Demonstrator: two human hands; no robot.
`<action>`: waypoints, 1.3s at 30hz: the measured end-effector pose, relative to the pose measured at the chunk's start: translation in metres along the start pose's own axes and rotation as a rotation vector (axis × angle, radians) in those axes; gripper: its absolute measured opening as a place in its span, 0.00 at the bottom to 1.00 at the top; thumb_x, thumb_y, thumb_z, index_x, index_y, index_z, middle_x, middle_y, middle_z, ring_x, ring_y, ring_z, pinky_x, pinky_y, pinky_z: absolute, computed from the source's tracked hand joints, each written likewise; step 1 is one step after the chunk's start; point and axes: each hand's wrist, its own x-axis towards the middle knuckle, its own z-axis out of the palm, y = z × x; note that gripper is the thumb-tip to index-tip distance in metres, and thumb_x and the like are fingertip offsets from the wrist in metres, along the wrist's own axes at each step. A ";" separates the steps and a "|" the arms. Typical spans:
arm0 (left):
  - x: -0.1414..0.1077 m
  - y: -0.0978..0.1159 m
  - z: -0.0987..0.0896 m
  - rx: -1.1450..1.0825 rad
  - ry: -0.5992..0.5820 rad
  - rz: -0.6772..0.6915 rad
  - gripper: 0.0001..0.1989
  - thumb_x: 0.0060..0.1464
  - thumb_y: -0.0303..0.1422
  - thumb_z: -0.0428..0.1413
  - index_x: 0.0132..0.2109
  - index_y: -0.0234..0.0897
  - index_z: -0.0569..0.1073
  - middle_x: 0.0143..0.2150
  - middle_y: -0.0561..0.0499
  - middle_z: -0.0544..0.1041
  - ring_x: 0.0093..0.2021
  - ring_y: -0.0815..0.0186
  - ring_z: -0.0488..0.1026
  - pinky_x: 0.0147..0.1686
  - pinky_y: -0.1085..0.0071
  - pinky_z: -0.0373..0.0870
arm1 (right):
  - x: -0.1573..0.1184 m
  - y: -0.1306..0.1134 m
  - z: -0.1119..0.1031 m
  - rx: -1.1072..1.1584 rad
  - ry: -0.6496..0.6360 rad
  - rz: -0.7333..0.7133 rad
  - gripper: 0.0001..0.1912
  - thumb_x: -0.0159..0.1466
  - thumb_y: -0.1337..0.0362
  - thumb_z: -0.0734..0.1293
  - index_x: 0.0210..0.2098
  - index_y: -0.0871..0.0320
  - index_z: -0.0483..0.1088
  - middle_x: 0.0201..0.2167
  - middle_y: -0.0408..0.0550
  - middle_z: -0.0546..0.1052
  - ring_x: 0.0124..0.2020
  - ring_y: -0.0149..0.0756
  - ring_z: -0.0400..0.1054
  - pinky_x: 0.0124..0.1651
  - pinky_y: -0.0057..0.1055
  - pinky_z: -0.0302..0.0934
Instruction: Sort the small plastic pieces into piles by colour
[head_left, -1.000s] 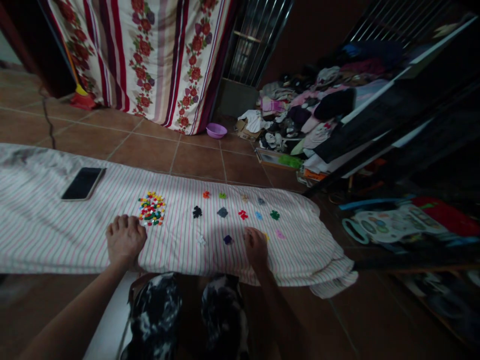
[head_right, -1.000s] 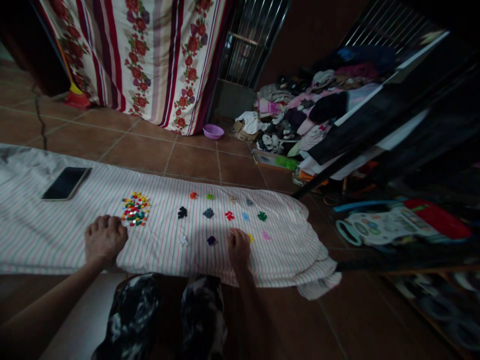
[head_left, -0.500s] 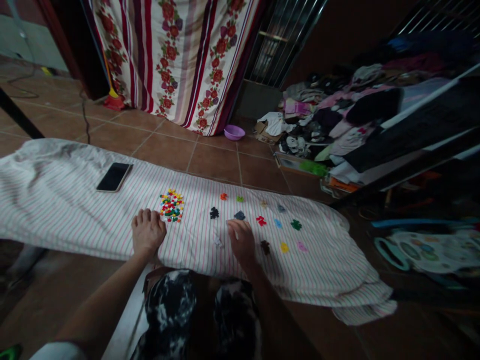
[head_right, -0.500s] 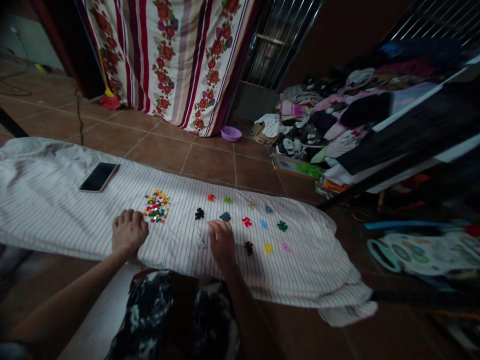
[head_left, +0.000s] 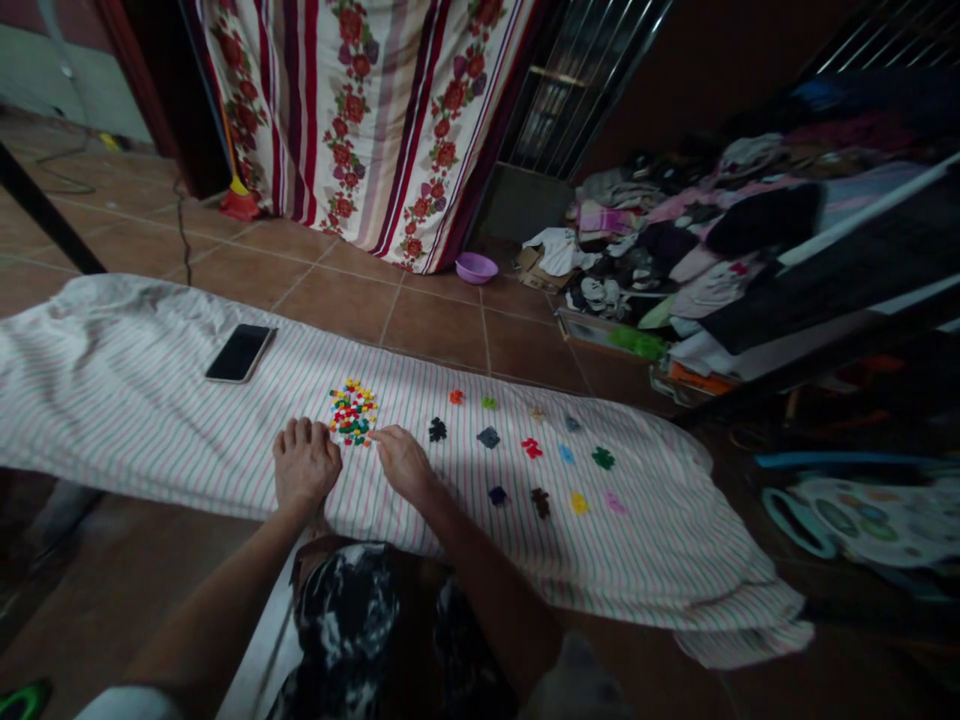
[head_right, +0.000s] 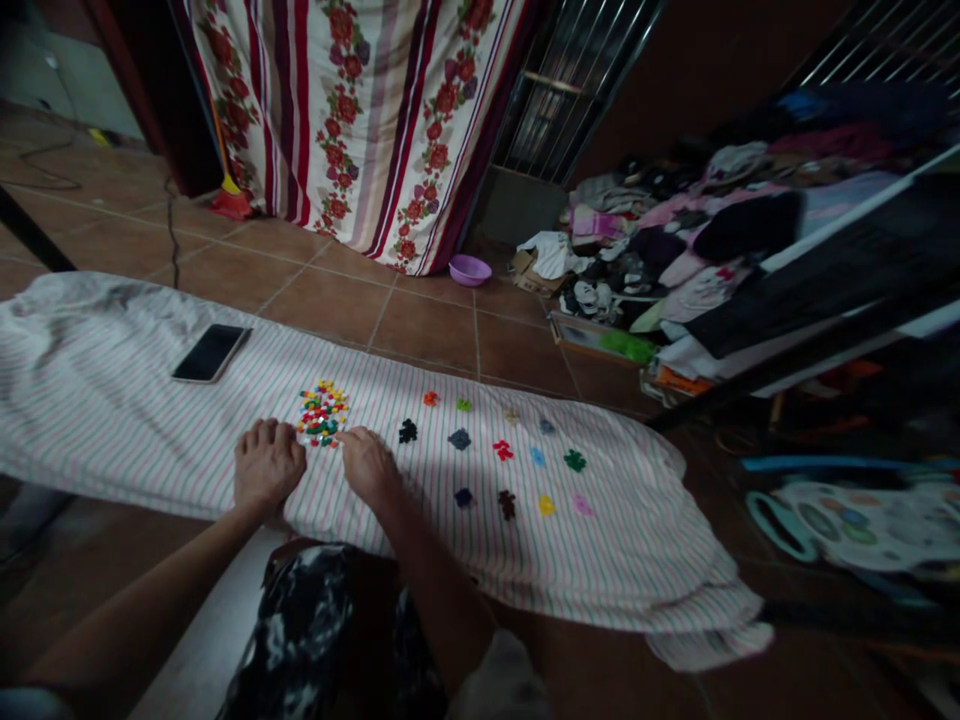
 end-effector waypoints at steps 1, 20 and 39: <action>0.000 0.000 0.000 -0.001 0.003 0.002 0.16 0.59 0.34 0.42 0.45 0.33 0.71 0.48 0.38 0.71 0.58 0.50 0.62 0.55 0.55 0.55 | 0.004 0.000 0.002 -0.010 -0.018 0.013 0.19 0.67 0.72 0.56 0.50 0.55 0.73 0.44 0.50 0.76 0.47 0.35 0.68 0.53 0.34 0.62; 0.000 0.000 0.001 0.005 0.022 0.018 0.17 0.58 0.34 0.42 0.45 0.32 0.72 0.49 0.37 0.71 0.58 0.48 0.62 0.56 0.53 0.56 | 0.027 -0.003 0.012 -0.093 -0.079 0.195 0.07 0.66 0.68 0.62 0.41 0.54 0.70 0.40 0.46 0.73 0.43 0.35 0.67 0.46 0.29 0.60; 0.001 0.001 -0.002 0.045 0.025 0.031 0.15 0.60 0.34 0.43 0.43 0.33 0.71 0.48 0.38 0.71 0.56 0.50 0.64 0.54 0.55 0.58 | 0.027 -0.003 0.011 -0.077 -0.025 0.174 0.07 0.66 0.70 0.61 0.36 0.56 0.71 0.36 0.47 0.75 0.41 0.34 0.68 0.45 0.28 0.60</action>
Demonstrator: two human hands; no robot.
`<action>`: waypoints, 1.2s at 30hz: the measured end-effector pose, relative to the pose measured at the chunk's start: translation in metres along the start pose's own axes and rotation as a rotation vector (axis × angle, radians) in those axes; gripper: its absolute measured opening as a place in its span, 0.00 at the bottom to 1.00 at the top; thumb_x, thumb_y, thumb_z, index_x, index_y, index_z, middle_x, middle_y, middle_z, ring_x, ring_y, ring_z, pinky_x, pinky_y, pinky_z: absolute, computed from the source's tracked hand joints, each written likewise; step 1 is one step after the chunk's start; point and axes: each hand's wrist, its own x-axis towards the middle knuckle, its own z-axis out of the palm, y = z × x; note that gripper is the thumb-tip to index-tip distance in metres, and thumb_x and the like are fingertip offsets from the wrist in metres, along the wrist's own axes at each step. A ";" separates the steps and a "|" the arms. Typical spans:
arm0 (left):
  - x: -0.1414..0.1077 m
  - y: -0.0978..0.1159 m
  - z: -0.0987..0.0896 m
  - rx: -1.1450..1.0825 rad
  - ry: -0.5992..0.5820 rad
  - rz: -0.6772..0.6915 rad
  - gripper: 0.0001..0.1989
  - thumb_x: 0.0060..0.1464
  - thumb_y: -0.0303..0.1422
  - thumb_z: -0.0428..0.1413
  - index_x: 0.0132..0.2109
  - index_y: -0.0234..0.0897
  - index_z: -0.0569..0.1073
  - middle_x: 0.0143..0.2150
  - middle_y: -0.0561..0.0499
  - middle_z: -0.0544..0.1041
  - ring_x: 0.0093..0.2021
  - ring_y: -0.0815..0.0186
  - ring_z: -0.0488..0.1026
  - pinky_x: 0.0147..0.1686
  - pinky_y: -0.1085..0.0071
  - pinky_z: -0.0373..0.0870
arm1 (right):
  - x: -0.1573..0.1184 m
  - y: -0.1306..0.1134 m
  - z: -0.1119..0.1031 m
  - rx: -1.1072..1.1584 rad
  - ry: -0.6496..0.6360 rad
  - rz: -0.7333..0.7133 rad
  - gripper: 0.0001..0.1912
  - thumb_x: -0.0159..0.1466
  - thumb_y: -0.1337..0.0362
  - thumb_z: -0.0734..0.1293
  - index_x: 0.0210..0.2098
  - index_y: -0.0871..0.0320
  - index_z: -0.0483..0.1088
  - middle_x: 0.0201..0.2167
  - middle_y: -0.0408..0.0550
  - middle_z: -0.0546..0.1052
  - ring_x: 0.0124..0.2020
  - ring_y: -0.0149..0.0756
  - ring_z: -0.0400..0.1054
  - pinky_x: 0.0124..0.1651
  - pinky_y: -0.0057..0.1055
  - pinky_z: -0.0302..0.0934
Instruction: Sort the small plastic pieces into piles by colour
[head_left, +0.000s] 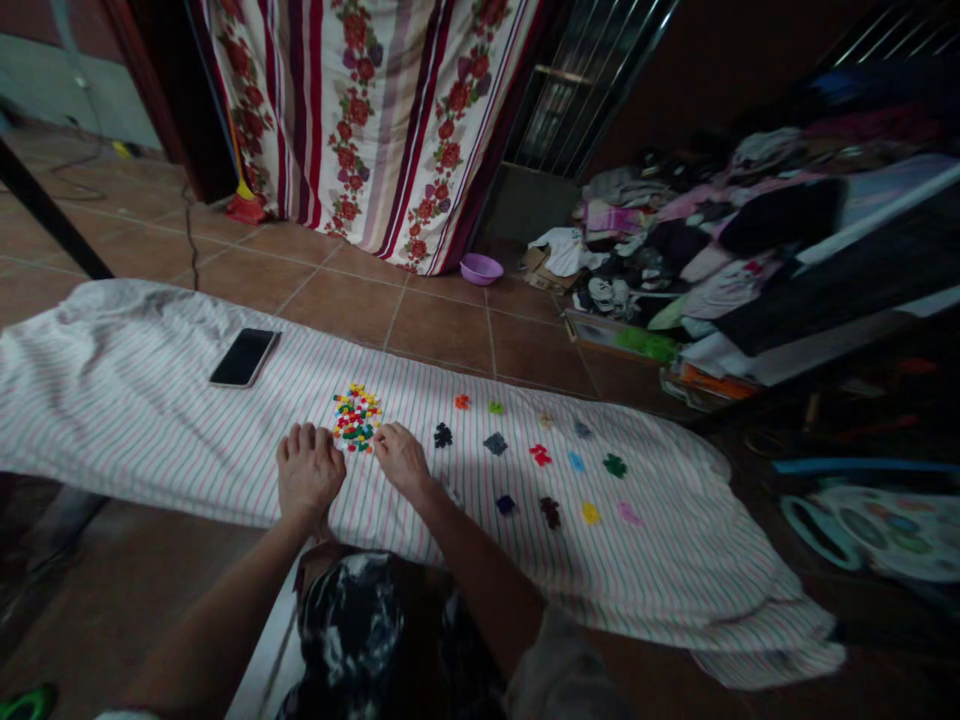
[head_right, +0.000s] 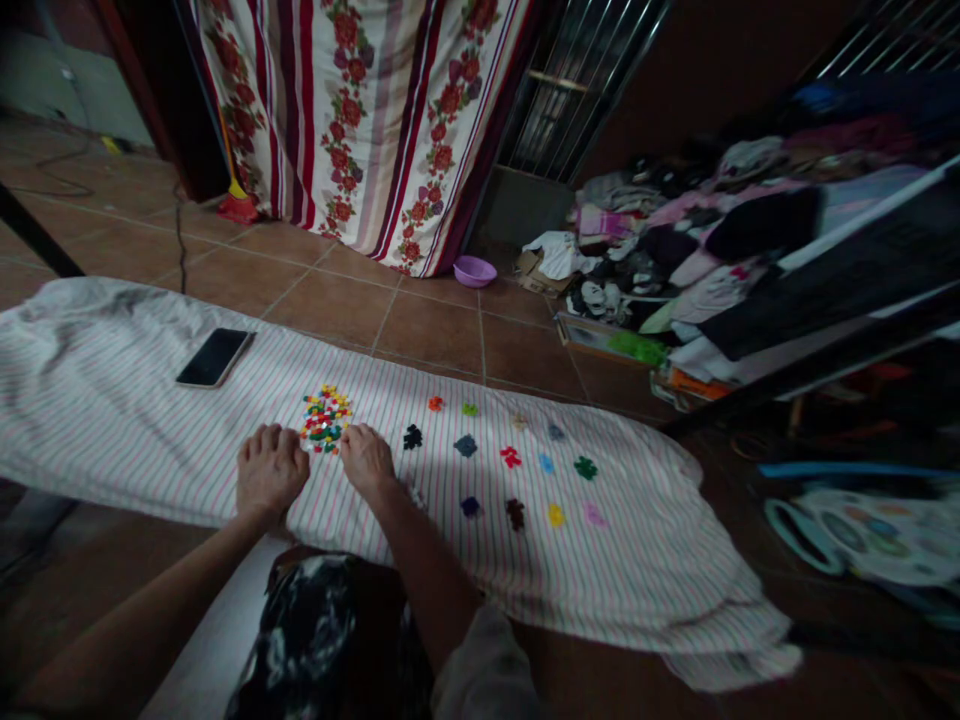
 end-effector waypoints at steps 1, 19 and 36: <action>0.000 0.000 0.000 0.005 0.006 0.000 0.15 0.60 0.34 0.43 0.43 0.33 0.71 0.48 0.38 0.71 0.56 0.50 0.63 0.54 0.56 0.58 | -0.001 0.001 0.001 0.008 0.014 -0.002 0.07 0.66 0.70 0.61 0.37 0.57 0.71 0.37 0.47 0.75 0.41 0.34 0.68 0.45 0.28 0.61; -0.001 -0.001 0.006 0.008 0.034 0.007 0.14 0.59 0.35 0.43 0.43 0.34 0.70 0.48 0.40 0.71 0.56 0.50 0.63 0.54 0.55 0.58 | 0.008 0.068 -0.046 0.107 0.306 0.157 0.10 0.62 0.70 0.61 0.40 0.56 0.73 0.38 0.47 0.76 0.37 0.33 0.70 0.44 0.27 0.63; -0.002 -0.001 0.006 0.023 0.026 0.010 0.14 0.60 0.35 0.43 0.44 0.34 0.70 0.50 0.39 0.71 0.57 0.49 0.63 0.55 0.54 0.57 | 0.029 0.133 -0.095 -0.226 0.039 0.564 0.15 0.66 0.67 0.59 0.46 0.55 0.75 0.44 0.50 0.80 0.44 0.38 0.73 0.42 0.29 0.59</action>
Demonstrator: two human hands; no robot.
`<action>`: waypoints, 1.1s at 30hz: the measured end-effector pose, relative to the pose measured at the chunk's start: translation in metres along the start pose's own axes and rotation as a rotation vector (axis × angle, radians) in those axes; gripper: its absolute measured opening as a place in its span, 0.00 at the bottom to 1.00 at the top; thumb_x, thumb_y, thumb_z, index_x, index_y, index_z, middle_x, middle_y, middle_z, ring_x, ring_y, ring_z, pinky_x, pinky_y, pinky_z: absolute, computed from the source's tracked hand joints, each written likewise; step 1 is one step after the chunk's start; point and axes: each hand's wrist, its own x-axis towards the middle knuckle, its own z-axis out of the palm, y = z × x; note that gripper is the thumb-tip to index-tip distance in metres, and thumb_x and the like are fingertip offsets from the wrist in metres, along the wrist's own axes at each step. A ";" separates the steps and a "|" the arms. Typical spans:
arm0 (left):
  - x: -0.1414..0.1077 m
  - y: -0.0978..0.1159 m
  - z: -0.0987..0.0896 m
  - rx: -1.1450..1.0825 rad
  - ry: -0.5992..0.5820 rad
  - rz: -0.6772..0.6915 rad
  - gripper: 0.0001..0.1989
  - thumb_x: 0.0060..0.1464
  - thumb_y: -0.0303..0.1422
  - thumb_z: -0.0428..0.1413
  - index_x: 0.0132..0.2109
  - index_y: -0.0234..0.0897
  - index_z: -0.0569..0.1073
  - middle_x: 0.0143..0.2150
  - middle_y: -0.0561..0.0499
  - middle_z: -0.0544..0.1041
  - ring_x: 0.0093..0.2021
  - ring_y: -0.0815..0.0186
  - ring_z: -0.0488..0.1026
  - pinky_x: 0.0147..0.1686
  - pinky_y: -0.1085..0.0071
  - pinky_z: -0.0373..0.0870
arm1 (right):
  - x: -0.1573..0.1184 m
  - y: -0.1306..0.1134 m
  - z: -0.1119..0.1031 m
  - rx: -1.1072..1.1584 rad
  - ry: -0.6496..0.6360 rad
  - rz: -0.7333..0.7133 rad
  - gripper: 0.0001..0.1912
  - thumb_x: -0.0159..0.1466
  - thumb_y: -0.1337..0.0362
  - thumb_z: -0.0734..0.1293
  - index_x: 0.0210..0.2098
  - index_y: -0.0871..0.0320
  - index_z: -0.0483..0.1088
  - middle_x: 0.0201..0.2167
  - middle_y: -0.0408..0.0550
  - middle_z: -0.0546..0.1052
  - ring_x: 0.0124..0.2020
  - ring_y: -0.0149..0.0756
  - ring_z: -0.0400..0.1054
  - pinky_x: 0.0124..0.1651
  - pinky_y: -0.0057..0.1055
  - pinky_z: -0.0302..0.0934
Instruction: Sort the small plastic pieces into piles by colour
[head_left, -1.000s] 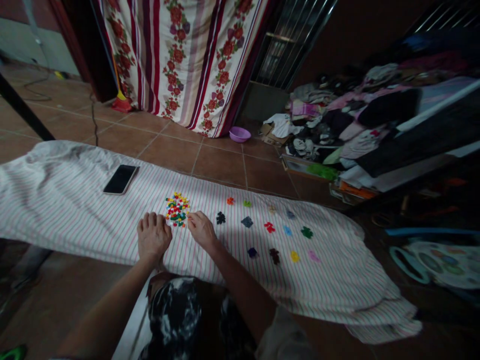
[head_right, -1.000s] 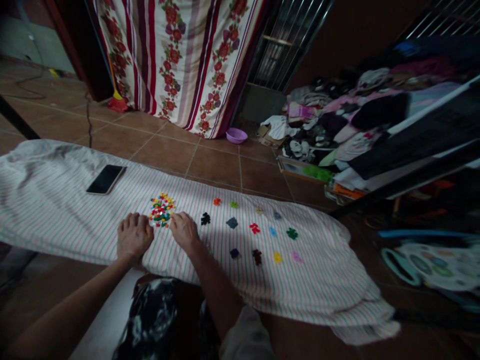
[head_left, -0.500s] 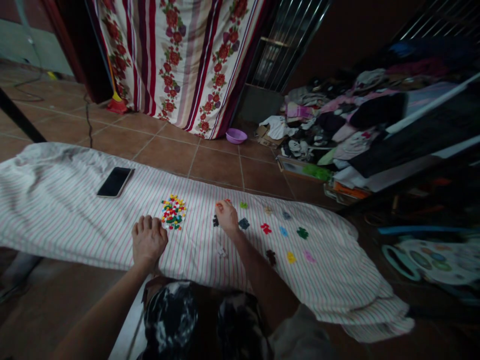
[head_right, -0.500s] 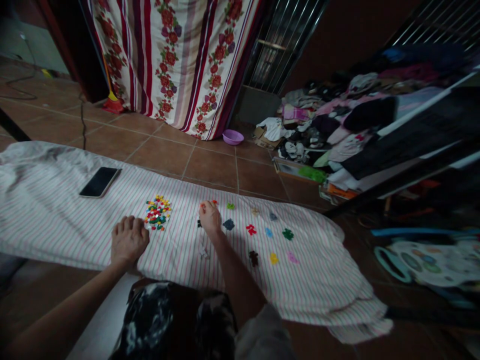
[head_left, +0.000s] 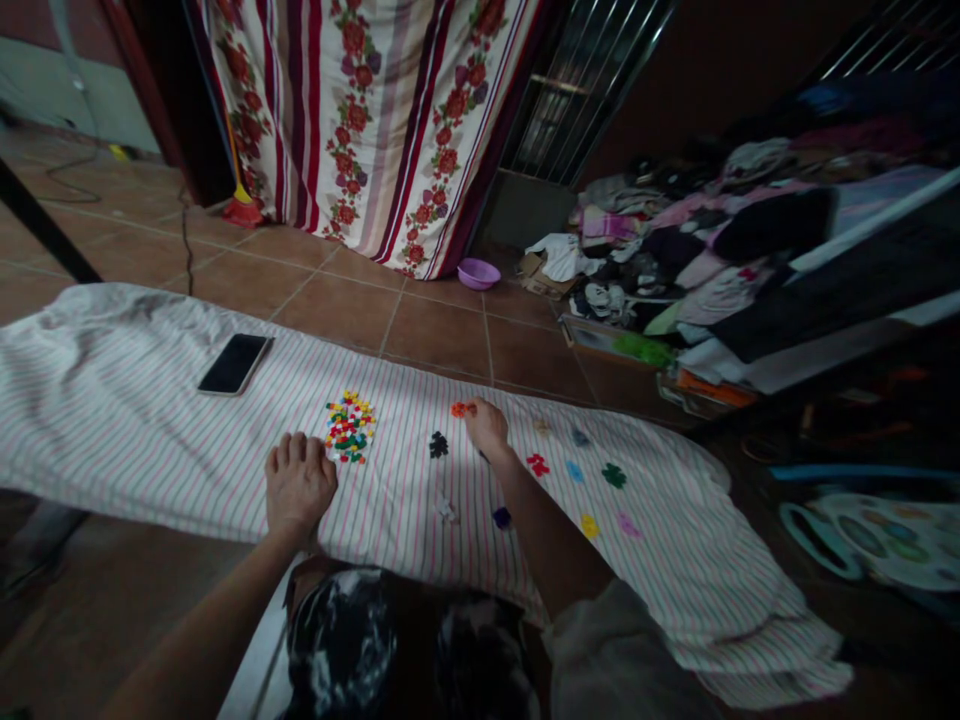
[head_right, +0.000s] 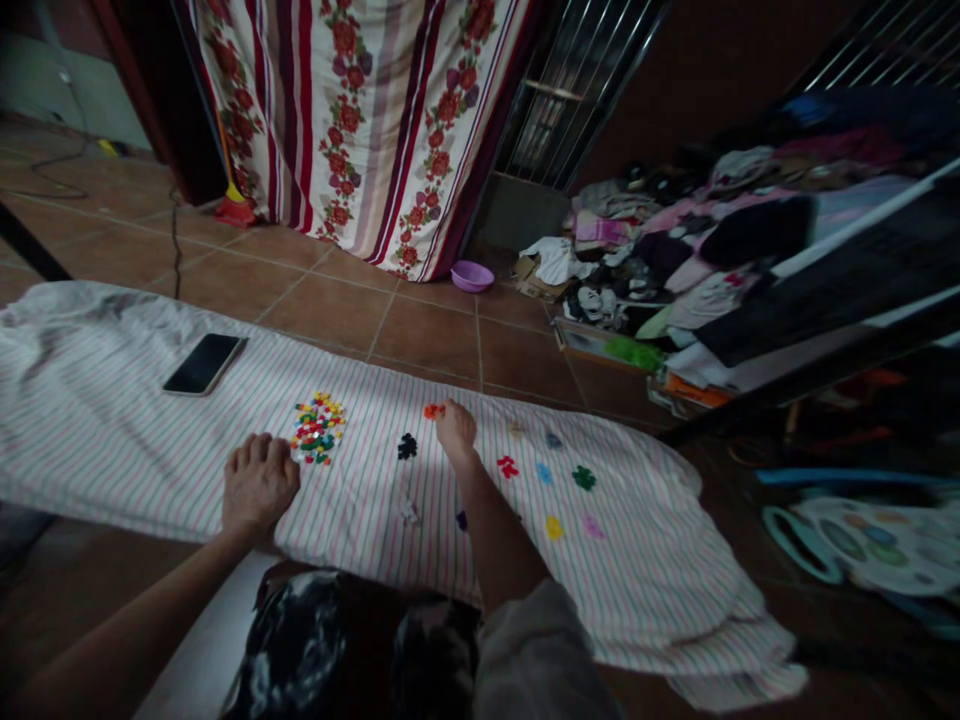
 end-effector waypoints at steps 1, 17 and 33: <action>0.000 0.000 0.000 0.001 0.000 0.002 0.14 0.60 0.34 0.43 0.44 0.34 0.70 0.50 0.39 0.71 0.57 0.49 0.63 0.55 0.54 0.57 | 0.000 -0.001 0.001 0.000 -0.003 -0.001 0.15 0.66 0.67 0.59 0.46 0.55 0.74 0.44 0.50 0.80 0.44 0.38 0.73 0.42 0.29 0.59; -0.001 -0.001 0.004 -0.037 -0.011 -0.019 0.15 0.57 0.34 0.45 0.46 0.35 0.72 0.53 0.37 0.70 0.60 0.49 0.60 0.56 0.52 0.56 | -0.001 0.005 0.010 0.081 0.067 -0.067 0.13 0.65 0.70 0.61 0.42 0.57 0.76 0.41 0.50 0.81 0.41 0.36 0.74 0.44 0.28 0.60; 0.001 0.000 -0.001 -0.043 -0.014 -0.018 0.15 0.58 0.34 0.44 0.45 0.34 0.72 0.51 0.37 0.71 0.58 0.49 0.62 0.56 0.53 0.57 | -0.031 -0.021 0.006 0.163 0.163 -0.234 0.14 0.64 0.68 0.60 0.40 0.56 0.77 0.39 0.48 0.79 0.40 0.35 0.70 0.44 0.28 0.59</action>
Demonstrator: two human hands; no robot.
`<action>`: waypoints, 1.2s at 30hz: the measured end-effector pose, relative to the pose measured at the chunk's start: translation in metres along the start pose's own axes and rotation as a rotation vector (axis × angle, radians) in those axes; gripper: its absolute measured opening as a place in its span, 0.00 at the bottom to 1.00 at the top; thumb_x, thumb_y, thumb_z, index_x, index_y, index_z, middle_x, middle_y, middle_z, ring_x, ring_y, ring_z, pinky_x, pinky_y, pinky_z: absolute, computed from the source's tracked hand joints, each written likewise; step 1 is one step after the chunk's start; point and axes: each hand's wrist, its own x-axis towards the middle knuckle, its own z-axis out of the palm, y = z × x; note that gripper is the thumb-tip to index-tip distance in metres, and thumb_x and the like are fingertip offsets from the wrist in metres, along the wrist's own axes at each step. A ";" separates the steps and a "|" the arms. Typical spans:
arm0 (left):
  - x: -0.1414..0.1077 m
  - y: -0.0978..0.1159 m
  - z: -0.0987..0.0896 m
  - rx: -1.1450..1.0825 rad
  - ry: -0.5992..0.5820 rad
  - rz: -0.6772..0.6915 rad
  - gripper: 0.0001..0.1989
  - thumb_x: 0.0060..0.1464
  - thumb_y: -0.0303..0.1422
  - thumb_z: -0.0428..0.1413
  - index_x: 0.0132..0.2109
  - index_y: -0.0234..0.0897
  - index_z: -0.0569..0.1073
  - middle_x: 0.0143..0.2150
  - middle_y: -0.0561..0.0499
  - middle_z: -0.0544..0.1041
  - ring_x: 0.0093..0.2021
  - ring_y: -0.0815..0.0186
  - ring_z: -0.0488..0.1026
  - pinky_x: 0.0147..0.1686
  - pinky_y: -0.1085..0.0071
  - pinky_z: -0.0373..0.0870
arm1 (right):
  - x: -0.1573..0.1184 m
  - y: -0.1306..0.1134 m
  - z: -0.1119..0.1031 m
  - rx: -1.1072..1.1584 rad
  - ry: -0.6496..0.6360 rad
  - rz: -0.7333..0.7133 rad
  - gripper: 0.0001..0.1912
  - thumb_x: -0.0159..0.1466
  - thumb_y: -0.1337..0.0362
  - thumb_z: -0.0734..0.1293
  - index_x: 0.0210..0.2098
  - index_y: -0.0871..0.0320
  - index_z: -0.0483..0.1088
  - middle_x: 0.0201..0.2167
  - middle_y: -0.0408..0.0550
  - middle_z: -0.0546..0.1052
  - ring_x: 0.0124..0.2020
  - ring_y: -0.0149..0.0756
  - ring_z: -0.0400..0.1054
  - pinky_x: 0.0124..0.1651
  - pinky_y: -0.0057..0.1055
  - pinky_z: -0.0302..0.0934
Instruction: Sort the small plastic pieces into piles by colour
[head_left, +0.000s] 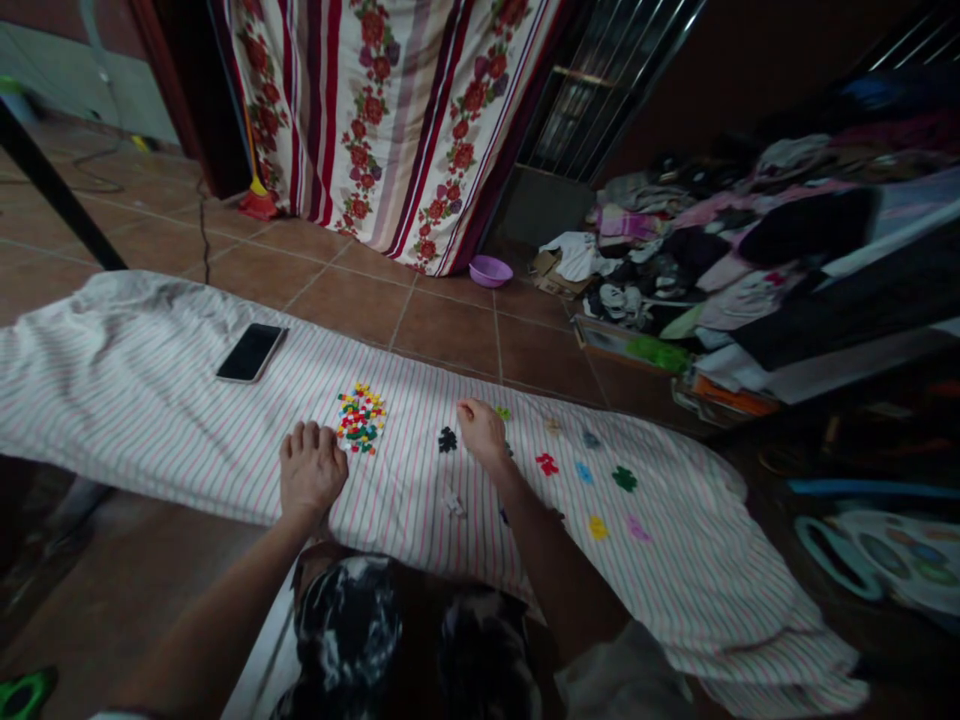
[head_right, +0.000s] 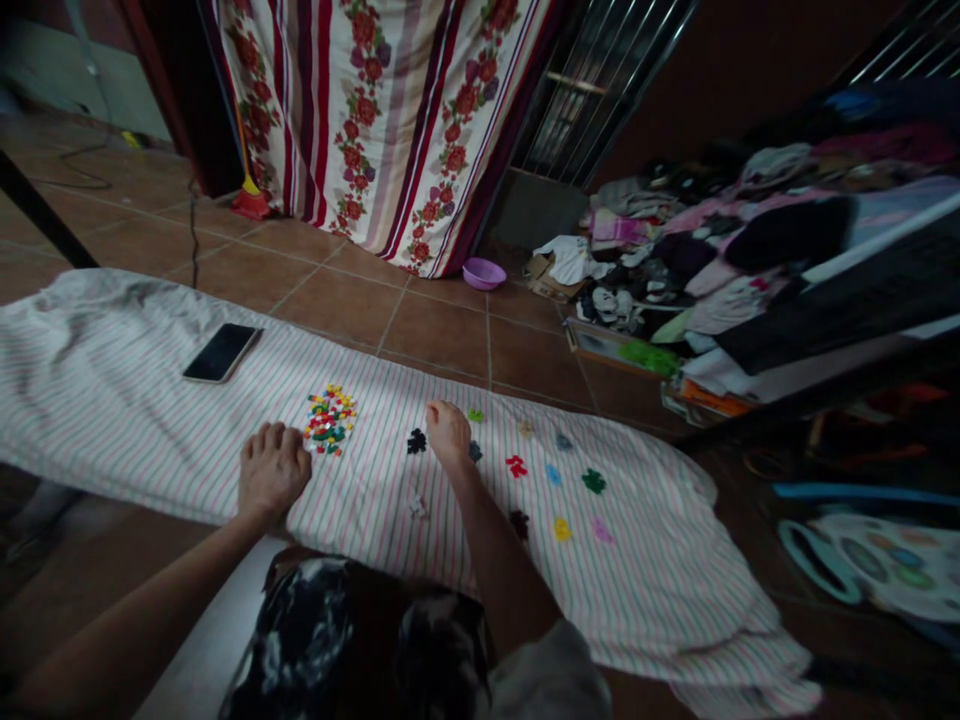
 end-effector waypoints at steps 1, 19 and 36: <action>0.000 0.000 0.000 -0.006 -0.001 -0.001 0.15 0.58 0.34 0.44 0.45 0.34 0.72 0.51 0.37 0.71 0.58 0.49 0.62 0.56 0.53 0.57 | -0.003 -0.006 0.001 0.016 0.003 -0.023 0.13 0.64 0.68 0.60 0.40 0.55 0.77 0.38 0.48 0.79 0.39 0.35 0.70 0.43 0.28 0.59; 0.000 -0.001 0.002 0.000 0.018 0.001 0.15 0.59 0.34 0.44 0.44 0.34 0.72 0.52 0.37 0.71 0.58 0.48 0.62 0.56 0.53 0.56 | -0.079 -0.100 0.058 0.151 -0.245 -0.305 0.07 0.63 0.62 0.67 0.40 0.55 0.71 0.37 0.47 0.75 0.42 0.36 0.69 0.45 0.30 0.62; 0.000 0.000 0.000 -0.023 0.007 -0.007 0.14 0.58 0.34 0.44 0.43 0.35 0.71 0.51 0.37 0.71 0.58 0.48 0.62 0.56 0.53 0.56 | -0.089 -0.103 0.067 0.058 -0.134 -0.244 0.06 0.63 0.67 0.62 0.38 0.54 0.69 0.36 0.46 0.75 0.40 0.36 0.69 0.42 0.29 0.61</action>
